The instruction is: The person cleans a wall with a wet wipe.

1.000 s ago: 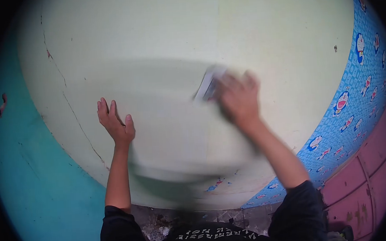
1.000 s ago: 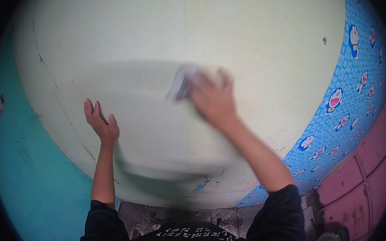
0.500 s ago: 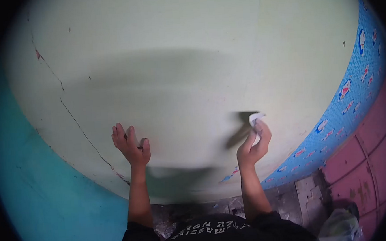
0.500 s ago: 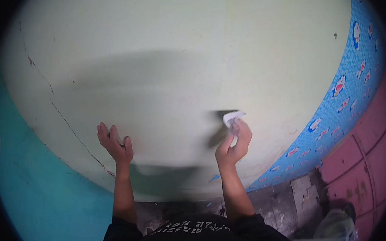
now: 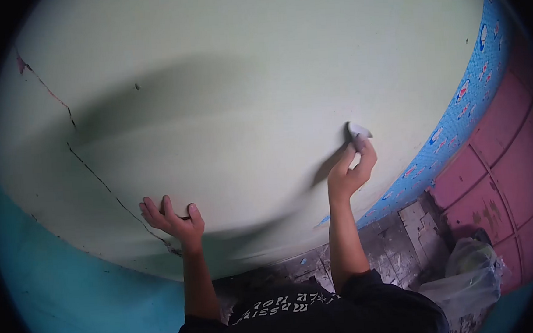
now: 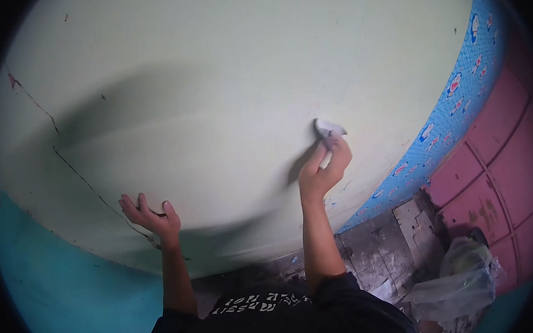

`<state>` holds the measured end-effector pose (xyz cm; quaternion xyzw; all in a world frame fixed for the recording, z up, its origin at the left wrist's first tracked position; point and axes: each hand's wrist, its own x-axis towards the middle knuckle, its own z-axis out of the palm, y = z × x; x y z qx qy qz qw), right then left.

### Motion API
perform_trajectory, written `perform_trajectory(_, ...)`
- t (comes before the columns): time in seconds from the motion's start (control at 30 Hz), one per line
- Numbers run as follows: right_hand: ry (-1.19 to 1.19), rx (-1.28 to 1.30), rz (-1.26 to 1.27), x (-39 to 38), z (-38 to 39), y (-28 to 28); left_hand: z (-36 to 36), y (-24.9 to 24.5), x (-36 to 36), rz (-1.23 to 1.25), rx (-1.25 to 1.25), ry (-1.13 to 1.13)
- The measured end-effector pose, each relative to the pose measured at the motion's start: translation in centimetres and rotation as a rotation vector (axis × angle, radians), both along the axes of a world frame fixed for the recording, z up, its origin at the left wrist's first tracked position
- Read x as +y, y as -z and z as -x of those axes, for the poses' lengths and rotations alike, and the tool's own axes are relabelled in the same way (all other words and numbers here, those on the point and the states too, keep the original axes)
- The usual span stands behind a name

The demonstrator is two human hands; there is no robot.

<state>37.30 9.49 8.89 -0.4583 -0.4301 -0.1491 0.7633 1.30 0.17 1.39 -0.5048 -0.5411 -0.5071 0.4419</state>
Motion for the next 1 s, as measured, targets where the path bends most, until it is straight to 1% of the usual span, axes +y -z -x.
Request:
perform_trajectory(0.03,0.029,0.049,0.041,-0.2,0.2,-0.6,0.0,0.3,0.2,-0.007,0.001,-0.004)
perform_trajectory(0.13,0.003,-0.206,-0.077,-1.1,4.5,-0.7,-0.1,0.6,0.0,0.010,0.012,-0.005)
perform_trajectory(0.2,-0.117,-0.582,-0.162,-3.2,7.5,-1.6,-0.2,0.5,0.0,0.018,0.020,0.001)
perform_trajectory(0.23,-0.111,-0.572,-0.172,-3.3,7.9,-1.6,-0.2,0.5,-0.2,0.021,0.022,0.007)
perform_trajectory(0.33,0.088,-0.209,-0.109,-0.5,4.3,-1.3,0.2,1.0,0.1,-0.010,0.013,0.027)
perform_trajectory(0.43,0.090,0.069,-0.031,0.0,3.5,-1.7,0.0,1.0,0.3,-0.027,0.026,0.024)
perform_trajectory(0.47,0.122,-0.078,-0.076,-0.4,4.8,-1.5,0.0,1.0,0.3,-0.025,0.039,0.032)
perform_trajectory(0.53,0.050,-0.421,-0.127,-2.3,7.6,-0.8,0.2,0.8,0.1,-0.022,0.067,0.040)
perform_trajectory(0.63,0.102,-0.473,-0.204,-1.3,5.9,0.4,0.4,1.0,0.4,-0.032,0.082,0.067)
perform_trajectory(0.67,0.102,-0.158,-0.031,-0.8,4.9,0.8,0.5,1.1,0.2,-0.030,0.083,0.068)
perform_trajectory(0.73,0.132,0.068,-0.008,0.2,3.3,0.2,0.6,1.3,-0.1,-0.014,0.082,0.056)
perform_trajectory(0.8,0.177,-0.223,-0.078,-0.3,5.1,0.3,0.5,1.1,0.3,-0.022,0.078,0.064)
perform_trajectory(0.83,0.124,-0.352,-0.150,-0.9,6.9,0.8,0.5,1.0,0.3,-0.030,0.076,0.079)
perform_trajectory(0.87,-0.017,-0.537,-0.203,-2.3,8.2,0.8,0.5,0.9,0.2,-0.031,0.077,0.094)
perform_trajectory(0.93,-0.091,-0.617,-0.220,-2.1,7.4,1.7,0.7,1.0,0.4,-0.039,0.096,0.105)
perform_trajectory(1.0,0.048,-0.144,-0.042,-1.0,5.3,1.4,0.9,1.1,0.1,-0.033,0.107,0.105)
